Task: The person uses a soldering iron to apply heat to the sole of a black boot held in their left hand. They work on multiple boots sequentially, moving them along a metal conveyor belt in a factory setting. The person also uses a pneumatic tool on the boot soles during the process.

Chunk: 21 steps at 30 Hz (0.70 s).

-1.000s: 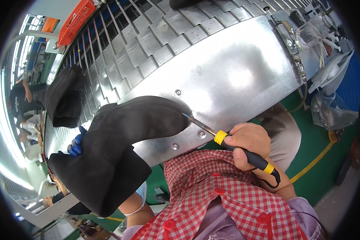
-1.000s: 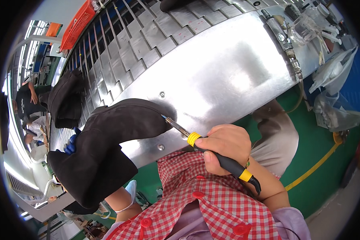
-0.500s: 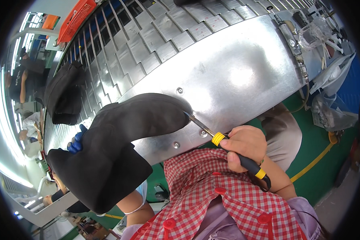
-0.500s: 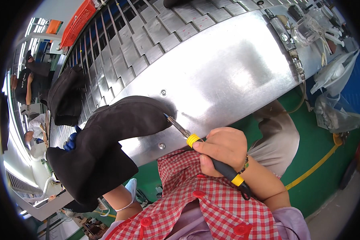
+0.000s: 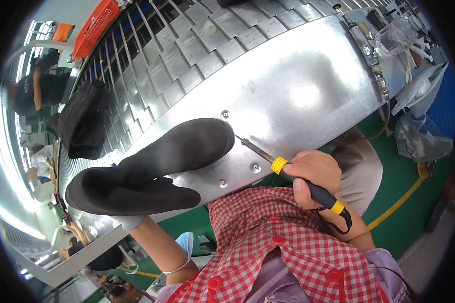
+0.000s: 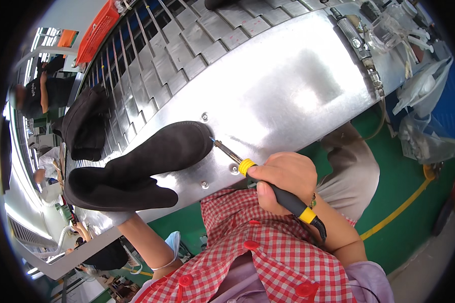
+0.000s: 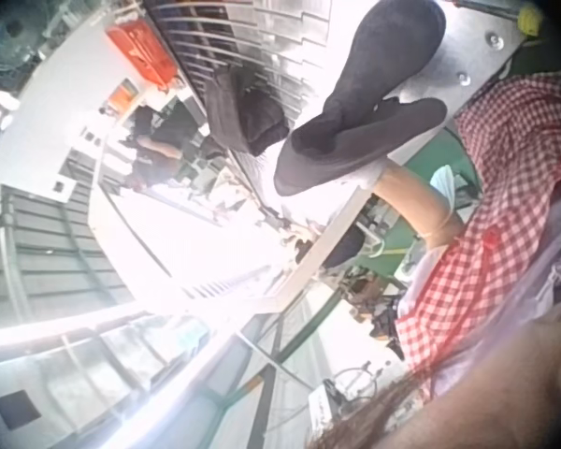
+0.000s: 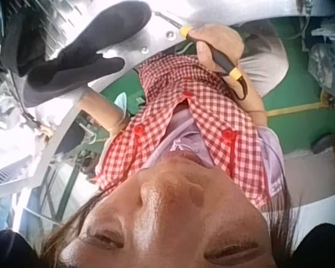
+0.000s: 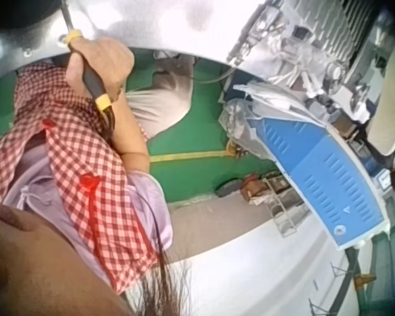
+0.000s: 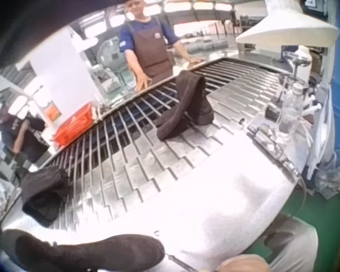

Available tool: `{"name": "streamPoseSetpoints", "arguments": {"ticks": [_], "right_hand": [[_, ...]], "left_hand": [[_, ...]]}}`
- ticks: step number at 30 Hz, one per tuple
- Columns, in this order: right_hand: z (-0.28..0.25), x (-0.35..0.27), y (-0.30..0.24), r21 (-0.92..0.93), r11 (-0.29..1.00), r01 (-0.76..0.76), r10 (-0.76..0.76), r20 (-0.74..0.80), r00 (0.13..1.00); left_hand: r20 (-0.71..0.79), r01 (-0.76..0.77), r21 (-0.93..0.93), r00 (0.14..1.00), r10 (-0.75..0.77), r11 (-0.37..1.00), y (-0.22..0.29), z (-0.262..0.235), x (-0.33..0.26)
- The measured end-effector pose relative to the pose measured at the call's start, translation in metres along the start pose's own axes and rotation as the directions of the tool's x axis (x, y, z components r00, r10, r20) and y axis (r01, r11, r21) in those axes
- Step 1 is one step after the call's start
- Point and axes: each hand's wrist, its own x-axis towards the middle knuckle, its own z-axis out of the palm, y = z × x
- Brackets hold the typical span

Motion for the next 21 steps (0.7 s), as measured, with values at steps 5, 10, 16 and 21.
{"name": "streamPoseSetpoints", "arguments": {"ticks": [5,10,16,21], "right_hand": [[0.018,-0.001,0.01,0.012,1.0,0.016,-0.016,0.006,1.0],[0.022,-0.002,0.009,-0.01,1.0,0.002,-0.002,0.052,0.999],[0.032,-0.004,0.012,-0.024,0.999,0.044,-0.043,0.062,0.997],[0.031,-0.011,-0.008,-0.051,0.996,0.076,-0.069,0.124,0.99]], "left_hand": [[-0.042,-0.048,-0.057,0.998,0.046,0.997,-0.003,0.012,0.0],[-0.064,-0.048,-0.129,0.997,0.04,0.99,-0.005,0.013,0.0],[-0.11,-0.051,-0.077,0.993,0.043,0.996,-0.014,0.009,0.0],[0.13,-0.072,-0.234,0.986,0.104,0.97,-0.01,0.007,0.001]]}}
